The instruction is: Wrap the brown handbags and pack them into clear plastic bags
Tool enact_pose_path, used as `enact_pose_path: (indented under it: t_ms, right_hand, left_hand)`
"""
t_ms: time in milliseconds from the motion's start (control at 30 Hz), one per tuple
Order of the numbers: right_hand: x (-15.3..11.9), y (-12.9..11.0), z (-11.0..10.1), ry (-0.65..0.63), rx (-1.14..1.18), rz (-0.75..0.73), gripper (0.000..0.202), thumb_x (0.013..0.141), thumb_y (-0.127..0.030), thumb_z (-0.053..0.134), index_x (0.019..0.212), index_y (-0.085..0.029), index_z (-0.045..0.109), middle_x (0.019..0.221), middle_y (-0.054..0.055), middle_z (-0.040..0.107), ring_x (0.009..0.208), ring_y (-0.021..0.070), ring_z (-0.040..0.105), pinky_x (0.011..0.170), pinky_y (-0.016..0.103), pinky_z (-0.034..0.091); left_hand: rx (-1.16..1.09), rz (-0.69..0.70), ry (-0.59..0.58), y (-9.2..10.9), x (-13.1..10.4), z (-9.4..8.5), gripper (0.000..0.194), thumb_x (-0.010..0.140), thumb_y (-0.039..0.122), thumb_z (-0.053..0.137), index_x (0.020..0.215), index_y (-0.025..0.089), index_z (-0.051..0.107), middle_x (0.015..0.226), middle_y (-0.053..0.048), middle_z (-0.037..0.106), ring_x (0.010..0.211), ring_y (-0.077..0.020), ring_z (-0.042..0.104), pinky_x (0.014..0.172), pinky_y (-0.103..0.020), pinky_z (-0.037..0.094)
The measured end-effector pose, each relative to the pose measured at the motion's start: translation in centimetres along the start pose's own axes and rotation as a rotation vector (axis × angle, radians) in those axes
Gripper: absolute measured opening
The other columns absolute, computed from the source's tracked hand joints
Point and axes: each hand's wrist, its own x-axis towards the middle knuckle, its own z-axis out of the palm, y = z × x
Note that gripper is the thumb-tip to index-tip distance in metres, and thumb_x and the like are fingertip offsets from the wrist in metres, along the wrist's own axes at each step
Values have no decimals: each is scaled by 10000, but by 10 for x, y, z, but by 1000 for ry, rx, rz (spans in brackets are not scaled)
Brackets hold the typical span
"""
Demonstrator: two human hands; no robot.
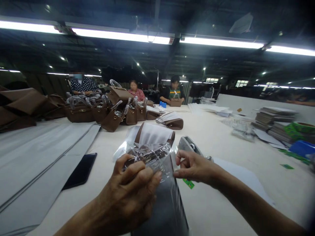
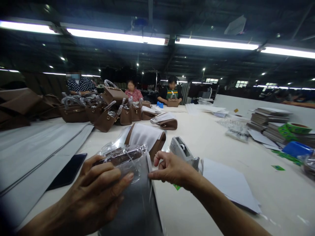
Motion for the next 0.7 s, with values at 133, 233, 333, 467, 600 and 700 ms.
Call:
enact_pose_path:
  t_ms: [133,233,333,467,600,700]
  right_hand:
    - [-6,5,1,84,-18,-103,491,692,-383,686,1080,-186,459,788,-4,574,647,92,520,521,192,404]
    - [-9,-3,12,192,49,-280,668,699,-385,689,1275,-242,383,1153,61,522,1015,169,504,779,272,450]
    - [-10,1,23,74,184,-360,510,773,-383,614,1240,-232,472,1120,57,568,963,165,536,688,245,454]
    - [-21,29,28,3,329,-262,406,786,-372,602,1155,-209,555,1079,66,604,917,173,558,667,255,440]
    - [-34,41,41,151,541,-286,502,761,-460,606,1202,-245,502,1280,76,481,1177,234,423,946,394,356]
    - [-34,37,63,139,716,-406,626,717,-478,644,1273,-298,418,1367,52,391,1252,230,341,1016,399,287]
  left_hand:
    - [6,26,9,4,-2,-1,302,758,170,549,1052,145,612,903,-49,614,909,-207,498,990,-493,275]
    - [30,38,0,10,-2,-1,303,747,147,558,1046,141,609,898,-42,610,916,-194,496,998,-485,270]
    - [37,21,15,15,-1,-3,293,742,131,542,1027,128,610,908,-56,596,931,-207,497,989,-492,271]
    - [3,14,48,25,-3,-7,282,726,124,540,996,121,621,870,-54,598,913,-201,505,985,-483,287]
    - [-14,40,116,44,-10,-10,260,709,110,523,934,161,642,793,-23,622,867,-174,510,989,-448,311]
    - [-8,69,113,57,-21,-13,229,725,114,499,898,169,639,785,-9,607,874,-165,504,1012,-450,303]
